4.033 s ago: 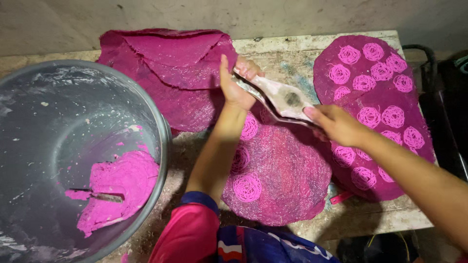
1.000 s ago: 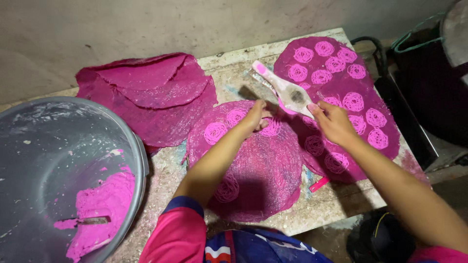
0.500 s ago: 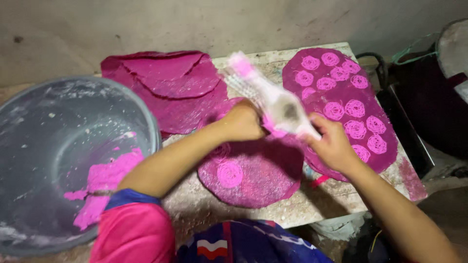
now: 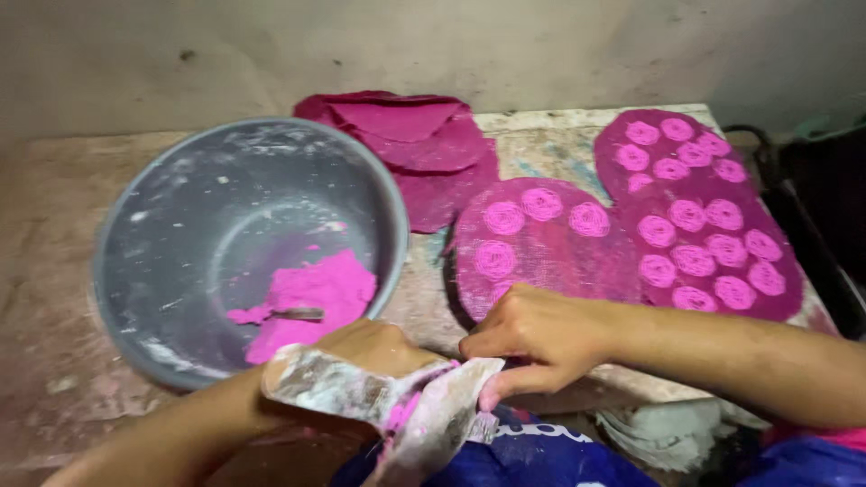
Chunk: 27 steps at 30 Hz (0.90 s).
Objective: The person scoops pink batter from a large basin into a hand-held extruder press, then squeezes the tool to pipe circular rosette patterns onto flat pink sheets laid on the table. They stack finished sheets aside, place a fresh sheet, and reload the press with more batter.
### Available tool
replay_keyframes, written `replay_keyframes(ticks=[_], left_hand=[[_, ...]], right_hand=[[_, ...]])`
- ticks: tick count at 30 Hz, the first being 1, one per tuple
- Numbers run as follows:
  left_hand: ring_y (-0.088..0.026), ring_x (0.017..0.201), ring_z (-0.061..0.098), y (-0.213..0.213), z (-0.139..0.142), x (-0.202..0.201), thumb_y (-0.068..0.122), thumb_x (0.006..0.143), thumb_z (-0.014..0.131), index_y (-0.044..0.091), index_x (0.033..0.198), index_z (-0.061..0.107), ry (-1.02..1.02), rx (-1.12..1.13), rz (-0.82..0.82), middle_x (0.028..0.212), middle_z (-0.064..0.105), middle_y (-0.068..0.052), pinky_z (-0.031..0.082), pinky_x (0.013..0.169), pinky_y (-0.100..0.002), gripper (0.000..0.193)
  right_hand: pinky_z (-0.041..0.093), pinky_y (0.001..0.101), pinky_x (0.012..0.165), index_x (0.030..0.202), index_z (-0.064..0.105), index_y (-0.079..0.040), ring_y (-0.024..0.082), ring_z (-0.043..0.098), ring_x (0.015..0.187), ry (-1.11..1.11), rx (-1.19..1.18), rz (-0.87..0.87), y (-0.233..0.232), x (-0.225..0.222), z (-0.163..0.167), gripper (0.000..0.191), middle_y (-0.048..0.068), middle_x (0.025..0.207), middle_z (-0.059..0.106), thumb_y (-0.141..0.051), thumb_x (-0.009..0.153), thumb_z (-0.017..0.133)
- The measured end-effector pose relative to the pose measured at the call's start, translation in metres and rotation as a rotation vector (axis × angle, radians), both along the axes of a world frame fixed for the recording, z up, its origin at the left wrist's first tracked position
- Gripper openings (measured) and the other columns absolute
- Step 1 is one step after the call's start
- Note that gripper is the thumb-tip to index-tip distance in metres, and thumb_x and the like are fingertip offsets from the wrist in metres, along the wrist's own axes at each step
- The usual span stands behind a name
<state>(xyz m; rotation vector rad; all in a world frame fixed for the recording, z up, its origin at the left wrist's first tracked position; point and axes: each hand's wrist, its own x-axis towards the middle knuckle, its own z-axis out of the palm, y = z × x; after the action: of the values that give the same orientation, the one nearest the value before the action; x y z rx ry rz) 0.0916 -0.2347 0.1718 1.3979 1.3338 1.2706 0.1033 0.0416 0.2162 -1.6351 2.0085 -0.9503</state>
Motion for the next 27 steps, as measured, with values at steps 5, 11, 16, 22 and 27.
replay_keyframes(ticks=[5,11,16,22,27], left_hand=[[-0.036,0.106,0.068,-0.170,-0.055,0.002,0.018,0.086,0.068,-0.002,0.120,0.063,-0.204,-0.127,0.350,0.118,0.069,-0.023,0.051,0.097,-0.049,0.039],[-0.040,0.113,0.069,-0.319,-0.128,-0.025,0.018,0.090,0.063,-0.004,0.124,0.064,-0.606,-0.173,0.654,0.125,0.069,-0.027,0.048,0.103,-0.052,0.041],[-0.033,0.112,0.070,-0.300,-0.176,-0.015,0.013,0.087,0.053,-0.007,0.125,0.064,-1.035,0.193,0.536,0.120,0.069,-0.023,0.054,0.102,-0.045,0.045],[-0.020,0.108,0.065,-0.328,-0.165,-0.032,0.014,0.100,0.068,-0.002,0.128,0.068,-0.351,0.133,1.095,0.116,0.070,-0.009,0.052,0.095,-0.036,0.032],[-0.012,0.094,0.064,-0.342,-0.148,-0.040,0.009,0.093,0.077,0.003,0.116,0.065,0.187,0.171,1.525,0.104,0.069,-0.002,0.054,0.084,-0.029,0.027]], right_hand=[[0.045,0.0438,0.061,0.083,0.056,-0.006,0.031,0.062,0.068,-0.017,-0.129,0.009,-0.065,0.000,-0.011,0.042,0.009,0.073,0.054,-0.042,0.101,0.068],[0.045,0.0323,0.053,0.100,0.073,-0.008,0.018,0.062,0.065,1.230,-0.107,-0.109,-0.126,-0.047,-0.003,0.024,0.003,0.076,0.062,-0.022,0.080,0.074],[0.045,0.0305,0.062,0.109,0.075,-0.014,0.015,0.059,0.075,1.541,-0.064,-0.119,-0.197,-0.094,-0.009,0.015,-0.002,0.084,0.059,-0.018,0.095,0.078],[0.051,0.0457,0.107,0.148,0.056,-0.005,0.034,0.055,0.127,0.826,-0.149,-0.748,-0.278,-0.097,-0.114,0.057,0.018,0.136,0.056,-0.017,0.095,0.072],[0.059,0.0473,0.077,0.126,0.057,-0.007,0.035,0.072,0.095,0.378,0.748,-0.484,-0.368,-0.103,-0.239,0.031,0.018,0.110,0.068,-0.022,0.099,0.055]])
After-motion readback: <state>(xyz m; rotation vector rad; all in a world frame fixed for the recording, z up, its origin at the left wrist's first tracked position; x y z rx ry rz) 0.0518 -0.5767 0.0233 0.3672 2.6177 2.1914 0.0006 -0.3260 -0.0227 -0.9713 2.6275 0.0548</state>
